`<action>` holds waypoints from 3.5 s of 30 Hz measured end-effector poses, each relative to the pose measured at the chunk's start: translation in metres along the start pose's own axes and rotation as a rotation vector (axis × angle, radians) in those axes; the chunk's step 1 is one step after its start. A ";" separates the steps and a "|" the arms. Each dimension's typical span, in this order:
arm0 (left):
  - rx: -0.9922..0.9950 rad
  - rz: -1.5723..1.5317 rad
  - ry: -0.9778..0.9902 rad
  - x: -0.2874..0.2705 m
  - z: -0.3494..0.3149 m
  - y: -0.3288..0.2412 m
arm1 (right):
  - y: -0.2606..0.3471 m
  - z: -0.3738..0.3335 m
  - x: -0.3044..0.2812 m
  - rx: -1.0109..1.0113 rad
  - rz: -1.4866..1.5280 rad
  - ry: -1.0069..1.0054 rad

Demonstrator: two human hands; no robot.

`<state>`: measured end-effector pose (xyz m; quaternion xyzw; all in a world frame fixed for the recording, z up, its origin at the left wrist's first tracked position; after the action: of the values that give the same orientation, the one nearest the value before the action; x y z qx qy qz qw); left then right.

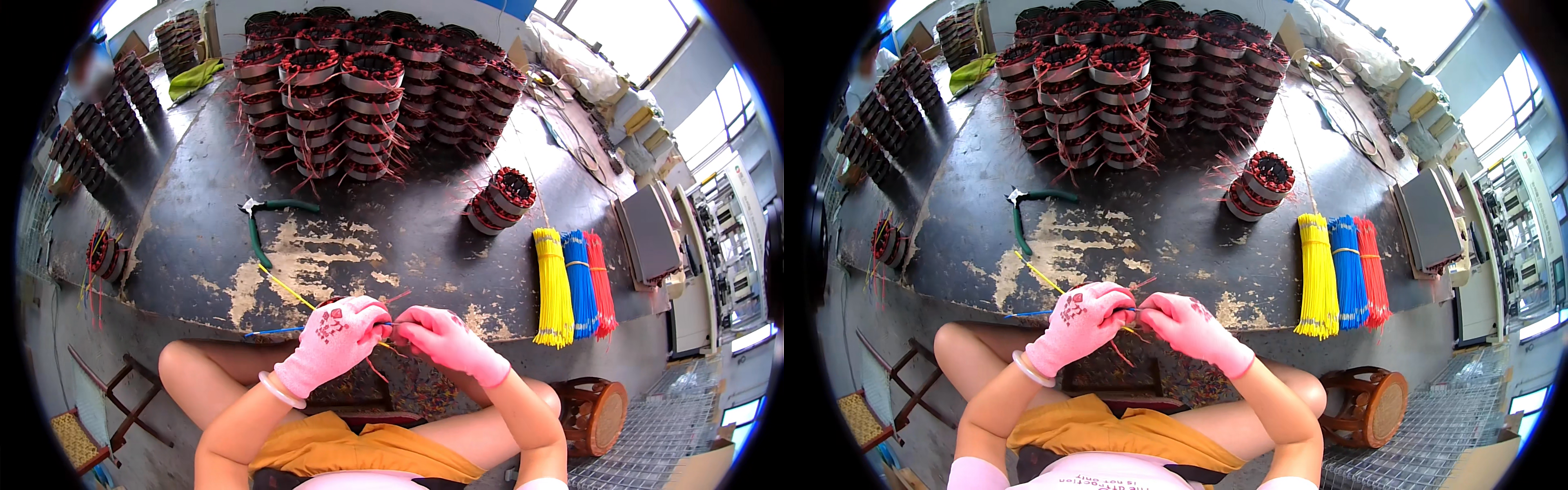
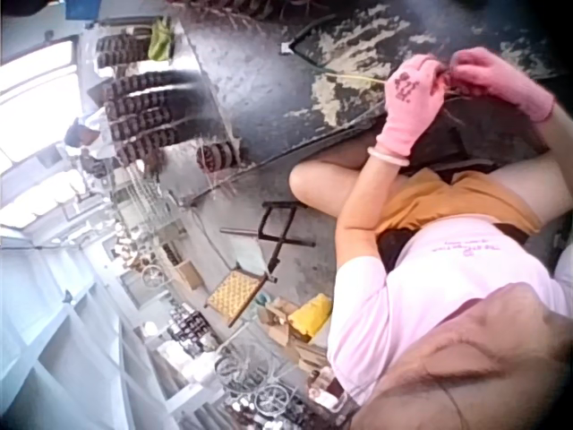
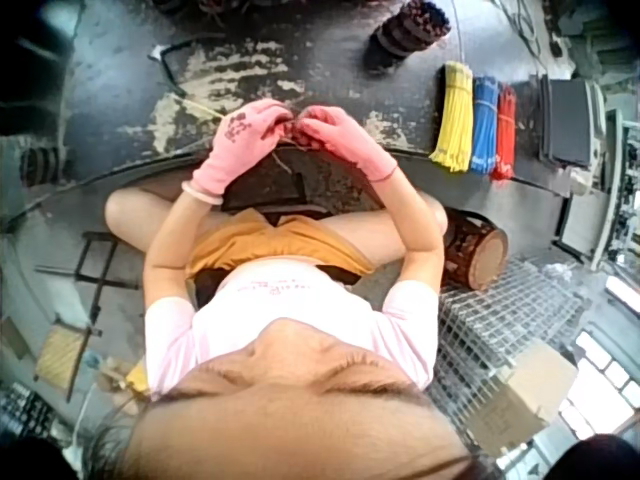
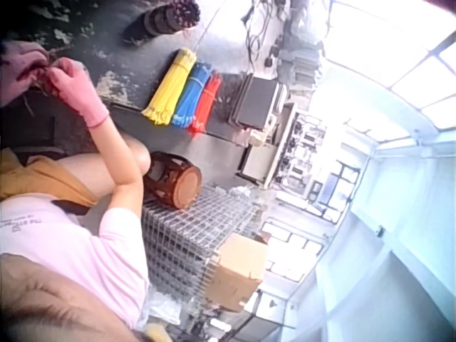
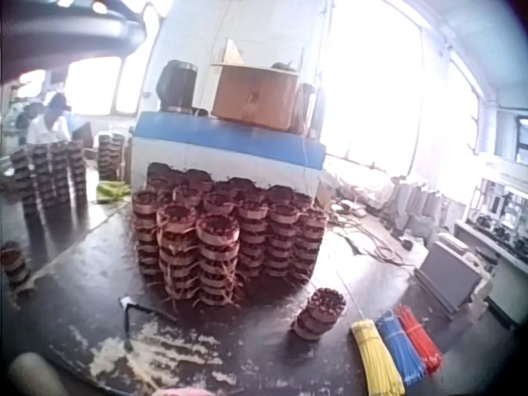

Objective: The person sits cross-legged at a workbench and assembles electrical components by inserting colored plastic rods into circular metal cores. They use pliers to trim the ends of the rods and stack the finished units on the table.

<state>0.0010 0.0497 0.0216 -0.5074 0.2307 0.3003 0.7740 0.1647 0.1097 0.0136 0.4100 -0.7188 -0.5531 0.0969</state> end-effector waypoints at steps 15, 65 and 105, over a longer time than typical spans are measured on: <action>0.008 0.000 0.015 0.001 -0.001 0.002 | -0.001 0.000 -0.002 -0.227 -0.220 -0.367; 0.042 -0.003 0.048 -0.003 -0.004 0.002 | -0.009 -0.053 -0.016 -0.264 -0.658 -0.366; 0.066 0.005 0.024 0.001 -0.005 0.004 | 0.020 -0.021 0.018 -0.896 -1.143 -0.449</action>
<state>-0.0016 0.0459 0.0167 -0.4847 0.2508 0.2883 0.7868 0.1557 0.0831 0.0332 0.5177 -0.1039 -0.8263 -0.1960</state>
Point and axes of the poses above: each hand's wrist, its own z-axis towards the middle knuckle, its own x-axis out of the palm, y = z × x, the point moved 5 cm from there along z, towards the middle knuckle, and after that the axes turned 7 degrees about -y, right-handed, at the moved point
